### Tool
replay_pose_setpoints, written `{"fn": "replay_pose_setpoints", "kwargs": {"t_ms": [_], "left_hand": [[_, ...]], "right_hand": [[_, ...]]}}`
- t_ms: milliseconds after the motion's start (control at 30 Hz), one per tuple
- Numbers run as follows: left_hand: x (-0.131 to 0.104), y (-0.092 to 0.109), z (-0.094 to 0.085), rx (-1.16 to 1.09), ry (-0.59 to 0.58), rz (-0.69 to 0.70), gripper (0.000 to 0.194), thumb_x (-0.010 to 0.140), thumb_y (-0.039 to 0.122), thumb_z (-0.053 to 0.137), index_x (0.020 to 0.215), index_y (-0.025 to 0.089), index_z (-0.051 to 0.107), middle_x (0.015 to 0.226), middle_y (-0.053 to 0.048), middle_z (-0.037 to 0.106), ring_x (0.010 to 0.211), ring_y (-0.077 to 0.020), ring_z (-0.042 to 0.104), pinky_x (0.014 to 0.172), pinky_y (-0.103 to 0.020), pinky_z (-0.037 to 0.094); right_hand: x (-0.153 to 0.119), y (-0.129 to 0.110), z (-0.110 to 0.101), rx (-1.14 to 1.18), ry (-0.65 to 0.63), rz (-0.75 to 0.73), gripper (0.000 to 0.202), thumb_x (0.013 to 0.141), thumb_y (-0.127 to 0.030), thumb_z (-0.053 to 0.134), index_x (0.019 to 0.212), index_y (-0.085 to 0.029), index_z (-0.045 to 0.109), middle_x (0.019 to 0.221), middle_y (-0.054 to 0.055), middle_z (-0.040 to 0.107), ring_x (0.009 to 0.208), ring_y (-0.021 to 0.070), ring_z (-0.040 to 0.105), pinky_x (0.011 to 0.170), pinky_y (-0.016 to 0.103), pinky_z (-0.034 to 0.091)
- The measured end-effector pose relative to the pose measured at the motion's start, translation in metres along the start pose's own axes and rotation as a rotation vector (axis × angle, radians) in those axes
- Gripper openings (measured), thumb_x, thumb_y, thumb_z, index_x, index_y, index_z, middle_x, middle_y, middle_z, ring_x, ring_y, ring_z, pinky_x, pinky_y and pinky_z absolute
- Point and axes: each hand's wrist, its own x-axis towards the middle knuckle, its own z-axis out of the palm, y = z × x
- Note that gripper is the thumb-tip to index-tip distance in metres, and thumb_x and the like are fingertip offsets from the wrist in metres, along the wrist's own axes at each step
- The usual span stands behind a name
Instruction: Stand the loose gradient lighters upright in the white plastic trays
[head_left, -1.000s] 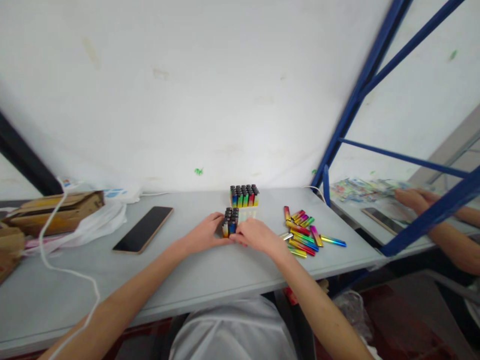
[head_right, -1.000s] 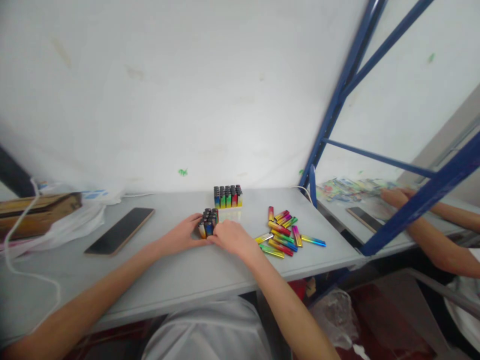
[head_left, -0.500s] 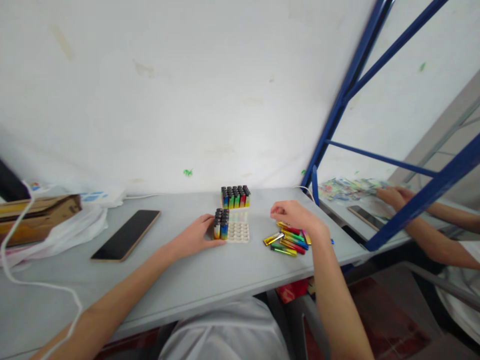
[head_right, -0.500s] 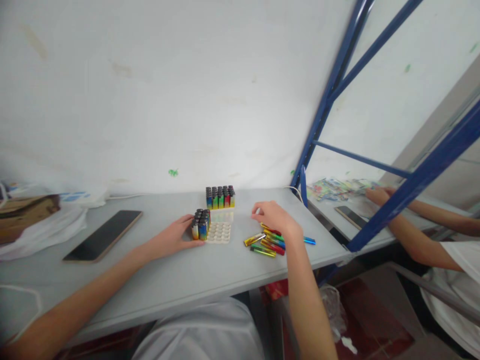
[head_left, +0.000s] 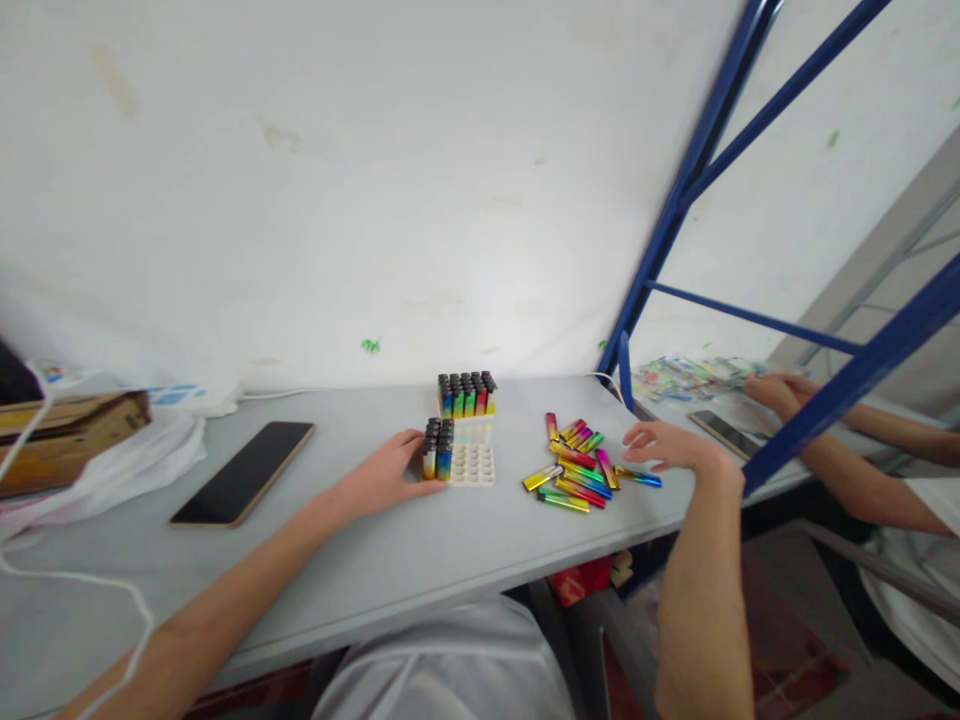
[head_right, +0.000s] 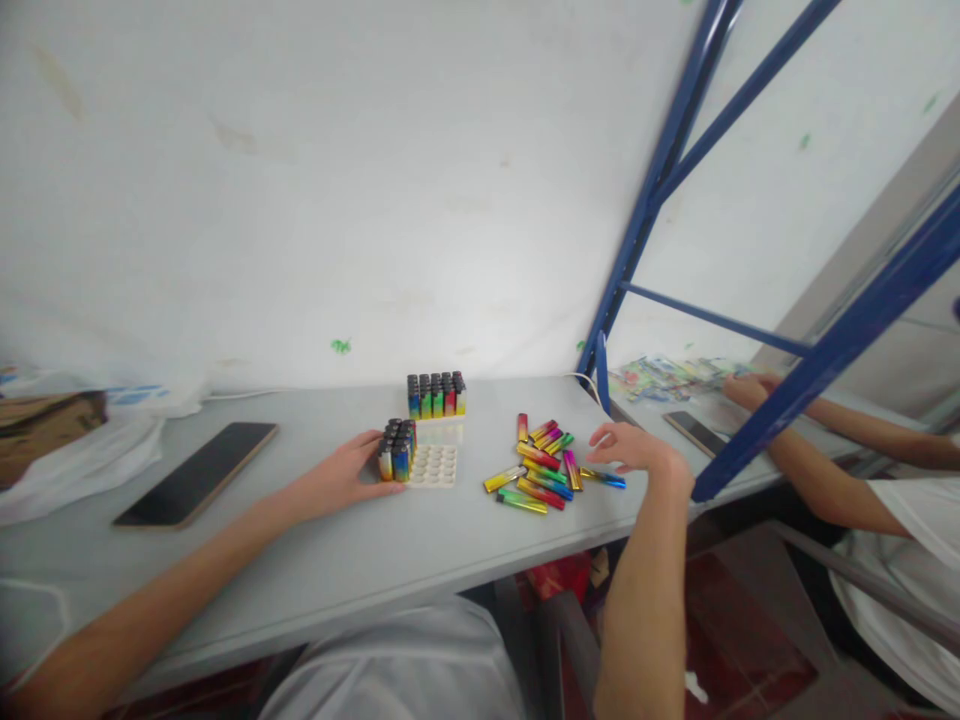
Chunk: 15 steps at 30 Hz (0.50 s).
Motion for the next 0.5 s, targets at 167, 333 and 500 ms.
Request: {"fn": "replay_pose_setpoints", "kwargs": {"t_ms": [167,333,500], "left_hand": [[0.001,-0.003,0.002,0.016,0.009,-0.005,0.071,0.085,0.077,0.076,0.13,0.021,0.07,0.136,-0.014,0.073,0.131,-0.0373,0.07,0.121,-0.05,0.055],[0.001,-0.001,-0.001,0.003,0.0,-0.014,0.071,0.085,0.076,0.077,0.13,0.021,0.071,0.138,-0.015,0.072,0.134,-0.0395,0.069,0.122,-0.052,0.054],[0.002,0.001,-0.001,-0.009,0.002,-0.004,0.07,0.085,0.077,0.076,0.128,0.022,0.072,0.136,-0.015,0.073,0.129,-0.0399,0.07,0.121,-0.055,0.055]], "right_hand": [[-0.008,0.019,-0.002,0.108,-0.088,0.088,0.06,0.062,-0.038,0.095,0.115,-0.026,0.071,0.144,0.016,0.07,0.135,0.0365,0.069,0.082,0.032,0.068],[-0.01,0.023,0.002,0.136,-0.062,0.092,0.059,0.057,-0.038,0.098,0.108,-0.023,0.073,0.135,0.017,0.073,0.126,0.0355,0.072,0.084,0.034,0.067],[-0.024,0.013,-0.004,0.116,0.031,0.059,0.05,0.06,-0.04,0.099,0.1,-0.021,0.077,0.123,0.018,0.077,0.115,0.0335,0.075,0.076,0.034,0.067]]}}
